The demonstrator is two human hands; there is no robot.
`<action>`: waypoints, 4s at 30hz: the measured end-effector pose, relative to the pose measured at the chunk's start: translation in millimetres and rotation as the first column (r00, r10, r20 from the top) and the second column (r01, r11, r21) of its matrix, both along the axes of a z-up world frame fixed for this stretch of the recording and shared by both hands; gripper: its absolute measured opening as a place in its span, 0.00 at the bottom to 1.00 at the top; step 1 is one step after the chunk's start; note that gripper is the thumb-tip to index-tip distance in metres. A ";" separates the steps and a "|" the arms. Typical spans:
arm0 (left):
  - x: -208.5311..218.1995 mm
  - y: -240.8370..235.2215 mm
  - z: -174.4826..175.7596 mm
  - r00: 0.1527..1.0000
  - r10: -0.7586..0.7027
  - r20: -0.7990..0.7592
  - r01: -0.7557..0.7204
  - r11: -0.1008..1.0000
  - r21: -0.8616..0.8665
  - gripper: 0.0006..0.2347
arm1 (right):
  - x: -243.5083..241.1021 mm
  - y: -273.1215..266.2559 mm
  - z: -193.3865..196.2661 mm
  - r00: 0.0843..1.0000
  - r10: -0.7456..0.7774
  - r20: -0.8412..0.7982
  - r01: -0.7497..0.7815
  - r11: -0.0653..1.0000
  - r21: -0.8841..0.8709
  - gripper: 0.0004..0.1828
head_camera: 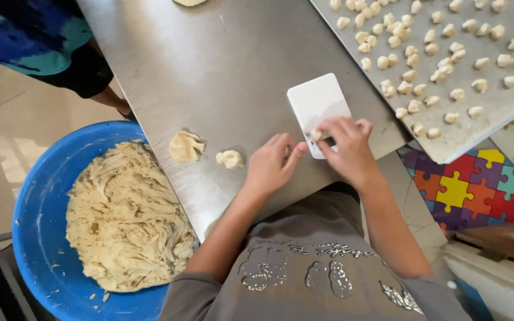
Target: The person portions dough from a large blue basin, weighs each piece on a digital scale, and places the weighed pieces onto a metal tray. Another person flattens dough pieces on the table nearby.
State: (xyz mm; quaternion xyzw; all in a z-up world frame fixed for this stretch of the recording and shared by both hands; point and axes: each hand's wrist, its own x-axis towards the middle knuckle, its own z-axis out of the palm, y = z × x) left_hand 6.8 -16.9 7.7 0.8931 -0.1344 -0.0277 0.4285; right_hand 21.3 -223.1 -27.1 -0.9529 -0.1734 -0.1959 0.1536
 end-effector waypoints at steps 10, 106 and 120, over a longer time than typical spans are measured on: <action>-2.9 -18.6 10.1 0.969 -0.231 0.090 0.245 0.845 -0.476 0.08 | -36.4 14.8 61.3 0.954 0.293 -0.065 -0.231 0.855 0.464 0.16; -17.9 -41.3 24.4 0.850 -0.523 -0.065 0.413 0.737 -0.535 0.14 | -1.8 -26.6 43.7 0.979 0.196 -0.049 -0.155 0.884 0.441 0.14; -34.7 25.6 8.0 0.969 -0.086 -0.232 -0.085 0.764 -0.639 0.21 | 20.9 -52.3 54.1 0.999 0.004 -0.037 0.018 0.813 0.582 0.13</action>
